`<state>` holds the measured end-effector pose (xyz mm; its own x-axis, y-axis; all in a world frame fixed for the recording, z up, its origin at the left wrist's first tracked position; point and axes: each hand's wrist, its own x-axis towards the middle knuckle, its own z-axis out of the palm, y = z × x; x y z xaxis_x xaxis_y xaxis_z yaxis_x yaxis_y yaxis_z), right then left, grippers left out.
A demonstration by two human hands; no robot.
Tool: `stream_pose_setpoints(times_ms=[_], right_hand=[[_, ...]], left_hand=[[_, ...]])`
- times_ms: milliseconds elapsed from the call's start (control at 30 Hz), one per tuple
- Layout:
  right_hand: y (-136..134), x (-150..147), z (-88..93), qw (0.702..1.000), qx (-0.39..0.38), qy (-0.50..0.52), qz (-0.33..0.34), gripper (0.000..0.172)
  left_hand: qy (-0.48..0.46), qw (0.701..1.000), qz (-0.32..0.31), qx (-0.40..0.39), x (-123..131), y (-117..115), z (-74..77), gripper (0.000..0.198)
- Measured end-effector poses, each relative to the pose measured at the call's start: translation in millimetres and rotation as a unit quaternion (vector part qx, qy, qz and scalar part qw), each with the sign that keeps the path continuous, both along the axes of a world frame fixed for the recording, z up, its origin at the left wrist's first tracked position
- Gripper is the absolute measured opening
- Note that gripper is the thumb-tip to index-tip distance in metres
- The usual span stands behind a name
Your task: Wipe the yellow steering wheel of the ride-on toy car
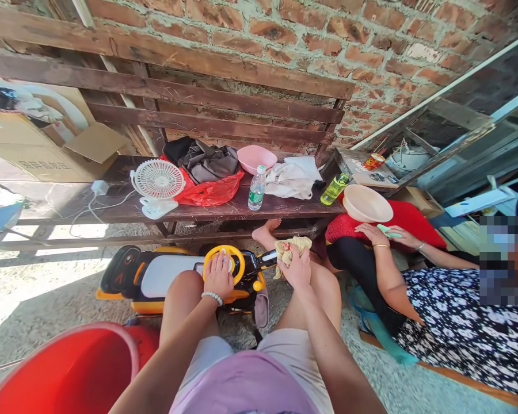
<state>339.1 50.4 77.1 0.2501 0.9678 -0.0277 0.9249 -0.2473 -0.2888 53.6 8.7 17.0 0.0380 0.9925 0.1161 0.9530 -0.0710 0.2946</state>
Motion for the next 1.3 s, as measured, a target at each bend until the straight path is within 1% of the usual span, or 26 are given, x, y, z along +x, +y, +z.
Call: stream_pose_setpoints(times_ms=[100,167,233,333,400,467,533,600,667,733,800,867,933,1000,1067,1133,1167,1233,1300], right_hand=[[5.0,-7.6,4.7,0.998,-0.035,-0.06,-0.005,0.087],[13.3,-12.9,12.1,0.995,-0.054,-0.082,-0.008,0.087],[20.5,-18.7,18.6,0.992,-0.073,-0.101,-0.001,0.08],[24.8,-24.6,26.0,0.987,-0.095,-0.119,0.041,0.058],[22.8,-27.2,30.7,0.985,-0.105,-0.123,0.064,0.048],[16.9,-32.7,34.7,0.983,-0.111,-0.119,0.086,0.046],[8.2,-44.6,36.4,0.979,-0.113,-0.109,0.129,0.045],[-1.1,-61.5,35.2,0.974,-0.113,-0.098,0.168,0.044],[-7.6,-77.0,32.6,0.973,-0.107,-0.088,0.184,0.042],[-9.0,-83.3,31.8,0.972,-0.103,-0.085,0.195,0.041],[-4.6,-76.2,34.7,0.967,-0.112,-0.091,0.212,0.043],[4.6,-57.0,41.3,0.965,-0.126,-0.103,0.207,0.045],[16.5,-31.6,49.5,0.971,-0.134,-0.112,0.164,0.044],[29.1,-7.8,56.5,0.978,-0.14,-0.118,0.102,0.042],[39.9,6.9,60.3,0.978,-0.142,-0.129,0.079,0.04],[47.1,8.3,61.2,0.976,-0.149,-0.133,0.082,0.038],[49.1,4.0,61.1,0.973,-0.158,-0.136,0.099,0.037],[51.1,-12.7,60.6,0.96,-0.184,-0.142,0.157,0.032],[52.0,-35.7,60.6,0.942,-0.204,-0.142,0.225,0.028]], left_hand=[[0.014,1.0,0.0,0.004,0.3,-0.2,1.0,0.064],[0.021,1.0,-0.003,0.007,0.4,-0.3,2.0,0.063],[0.024,1.0,-0.005,0.008,0.3,-0.4,2.7,0.063],[0.022,1.0,-0.002,0.015,0.0,-0.5,1.6,0.063],[0.018,1.0,0.0,0.021,-0.3,-0.3,-0.9,0.063],[0.013,1.0,0.001,0.025,-0.5,0.2,-3.9,0.065],[0.006,1.0,0.003,0.025,-1.0,1.0,-6.4,0.067],[0.002,1.0,0.002,0.025,-1.9,1.7,-7.7,0.069],[0.004,1.0,-0.004,0.029,-3.2,2.1,-8.0,0.07],[0.007,0.999,-0.009,0.035,-4.4,2.3,-7.8,0.068],[0.006,0.999,-0.011,0.036,-5.0,2.5,-7.7,0.068],[0.0,0.999,-0.012,0.036,-4.9,2.4,-7.3,0.071],[-0.006,0.999,-0.013,0.037,-4.0,1.9,-6.7,0.073],[-0.009,0.999,-0.013,0.035,-2.6,1.2,-5.8,0.073],[-0.008,1.0,-0.009,0.026,-1.1,0.6,-4.8,0.07],[-0.003,1.0,-0.004,0.017,0.1,0.2,-3.8,0.067],[-0.001,1.0,-0.002,0.012,0.5,0.1,-3.1,0.065],[0.001,1.0,-0.001,0.005,0.8,-0.3,-1.1,0.064],[0.002,1.0,-0.001,-0.002,0.7,-0.6,1.2,0.064]])
